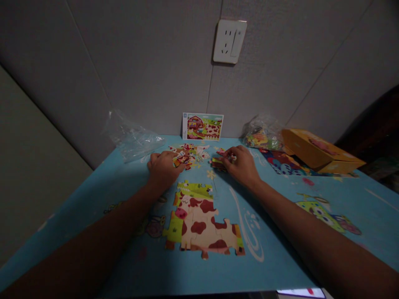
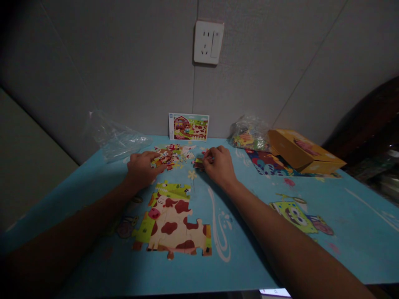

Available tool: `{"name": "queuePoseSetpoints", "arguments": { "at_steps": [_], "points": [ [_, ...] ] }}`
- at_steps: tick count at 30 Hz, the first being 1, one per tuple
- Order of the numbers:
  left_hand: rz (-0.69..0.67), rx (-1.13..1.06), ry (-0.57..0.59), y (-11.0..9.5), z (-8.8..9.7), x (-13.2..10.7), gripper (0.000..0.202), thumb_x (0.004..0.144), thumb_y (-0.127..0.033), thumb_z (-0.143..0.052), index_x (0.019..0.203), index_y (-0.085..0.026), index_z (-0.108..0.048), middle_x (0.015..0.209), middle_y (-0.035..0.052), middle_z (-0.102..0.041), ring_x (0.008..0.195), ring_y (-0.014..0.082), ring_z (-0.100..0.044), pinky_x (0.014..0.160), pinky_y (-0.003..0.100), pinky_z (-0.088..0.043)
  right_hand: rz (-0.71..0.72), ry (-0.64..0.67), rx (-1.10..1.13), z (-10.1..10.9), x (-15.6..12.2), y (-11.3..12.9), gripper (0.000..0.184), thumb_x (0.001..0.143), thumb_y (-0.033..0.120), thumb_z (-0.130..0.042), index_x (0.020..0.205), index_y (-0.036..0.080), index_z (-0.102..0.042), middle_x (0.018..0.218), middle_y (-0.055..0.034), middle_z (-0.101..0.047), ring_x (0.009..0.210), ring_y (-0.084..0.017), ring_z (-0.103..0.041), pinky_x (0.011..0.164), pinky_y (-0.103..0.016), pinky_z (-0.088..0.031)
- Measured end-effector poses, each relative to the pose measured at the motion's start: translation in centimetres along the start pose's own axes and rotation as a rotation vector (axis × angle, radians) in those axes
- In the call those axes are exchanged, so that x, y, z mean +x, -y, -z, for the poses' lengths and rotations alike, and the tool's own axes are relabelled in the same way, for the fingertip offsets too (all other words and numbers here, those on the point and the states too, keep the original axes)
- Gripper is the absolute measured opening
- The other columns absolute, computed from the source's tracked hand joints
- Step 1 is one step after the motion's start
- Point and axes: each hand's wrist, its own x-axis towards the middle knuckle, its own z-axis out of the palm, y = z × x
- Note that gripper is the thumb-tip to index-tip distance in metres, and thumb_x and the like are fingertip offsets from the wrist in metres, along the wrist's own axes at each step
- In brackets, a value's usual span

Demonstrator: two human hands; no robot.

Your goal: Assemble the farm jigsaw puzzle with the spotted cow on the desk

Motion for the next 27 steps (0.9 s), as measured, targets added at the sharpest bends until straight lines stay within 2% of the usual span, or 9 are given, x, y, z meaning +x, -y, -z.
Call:
{"name": "queuePoseSetpoints", "arguments": {
  "at_steps": [5, 8, 10, 12, 15, 18, 22, 27],
  "points": [
    [0.061, -0.045, -0.031, 0.4, 0.0, 0.6, 0.034, 0.078, -0.036, -0.065, 0.107, -0.019, -0.073, 0.112, 0.0111, -0.070, 0.108, 0.0363, -0.056, 0.095, 0.049, -0.042, 0.082, 0.048, 0.089, -0.1, -0.3, 0.8, 0.009, 0.079, 0.022, -0.060, 0.078, 0.016, -0.067, 0.081, -0.0067, -0.058, 0.079, -0.021, -0.056, 0.073, -0.032, -0.042],
    [0.009, -0.106, -0.141, 0.5, 0.0, 0.8, 0.029, 0.077, -0.031, -0.067, 0.102, -0.017, -0.072, 0.105, 0.0104, -0.071, 0.101, 0.0319, -0.060, 0.095, 0.047, -0.042, 0.071, 0.070, 0.151, -0.1, -0.4, 0.9, 0.011, 0.080, 0.026, -0.061, 0.080, 0.017, -0.066, 0.082, -0.0066, -0.060, 0.077, -0.020, -0.057, 0.070, -0.031, -0.043],
    [-0.097, -0.171, -0.231, 0.2, 0.1, 0.6, 0.028, 0.075, -0.029, -0.071, 0.101, -0.017, -0.069, 0.101, 0.0089, -0.071, 0.097, 0.0283, -0.060, 0.095, 0.045, -0.042, 0.045, 0.098, 0.247, 0.0, -0.5, 1.1, 0.014, 0.081, 0.028, -0.061, 0.089, 0.017, -0.066, 0.083, -0.0060, -0.064, 0.075, -0.019, -0.058, 0.067, -0.030, -0.044],
    [-0.268, -0.243, -0.274, -0.2, 0.3, 0.3, 0.033, 0.074, -0.027, -0.074, 0.104, -0.018, -0.066, 0.102, 0.0076, -0.070, 0.096, 0.0265, -0.059, 0.094, 0.043, -0.043, 0.036, 0.160, 0.386, 0.1, -0.8, 1.6, 0.025, 0.084, 0.029, -0.060, 0.105, 0.017, -0.064, 0.087, -0.0054, -0.067, 0.072, -0.017, -0.060, 0.066, -0.029, -0.045],
    [-0.578, -0.316, -0.215, -1.0, 0.6, -0.4, 0.046, 0.074, -0.027, -0.078, 0.116, -0.017, -0.061, 0.112, 0.0081, -0.069, 0.102, 0.0262, -0.056, 0.095, 0.043, -0.043, 0.083, 0.300, 0.586, 0.0, -1.3, 2.5, 0.038, 0.087, 0.031, -0.058, 0.122, 0.017, -0.057, 0.087, -0.0042, -0.068, 0.070, -0.015, -0.060, 0.065, -0.028, -0.047],
    [-0.752, -0.326, -0.128, -1.4, 0.7, -0.8, 0.054, 0.075, -0.027, -0.078, 0.125, -0.017, -0.058, 0.117, 0.0087, -0.067, 0.106, 0.0265, -0.054, 0.097, 0.045, -0.042, 0.120, 0.369, 0.656, -0.3, -1.7, 2.8, 0.036, 0.085, 0.031, -0.060, 0.118, 0.016, -0.060, 0.077, -0.0011, -0.062, 0.066, -0.014, -0.057, 0.064, -0.028, -0.046],
    [-0.731, -0.303, -0.136, -1.2, 0.5, -0.7, 0.051, 0.075, -0.026, -0.079, 0.121, -0.016, -0.060, 0.111, 0.0094, -0.069, 0.102, 0.0268, -0.054, 0.095, 0.046, -0.042, 0.080, 0.364, 0.722, -0.8, -1.8, 2.4, 0.033, 0.084, 0.029, -0.061, 0.113, 0.014, -0.061, 0.071, 0.0013, -0.056, 0.063, -0.013, -0.055, 0.061, -0.027, -0.044],
    [-0.698, -0.282, -0.111, -1.3, 0.7, -0.7, 0.046, 0.076, -0.029, -0.076, 0.119, -0.019, -0.062, 0.109, 0.0074, -0.069, 0.102, 0.0268, -0.054, 0.094, 0.044, -0.043, 0.096, 0.342, 0.676, -0.6, -1.8, 2.6, 0.031, 0.084, 0.029, -0.060, 0.113, 0.016, -0.061, 0.074, -0.0002, -0.062, 0.066, -0.014, -0.058, 0.064, -0.028, -0.045]
  ]
}}
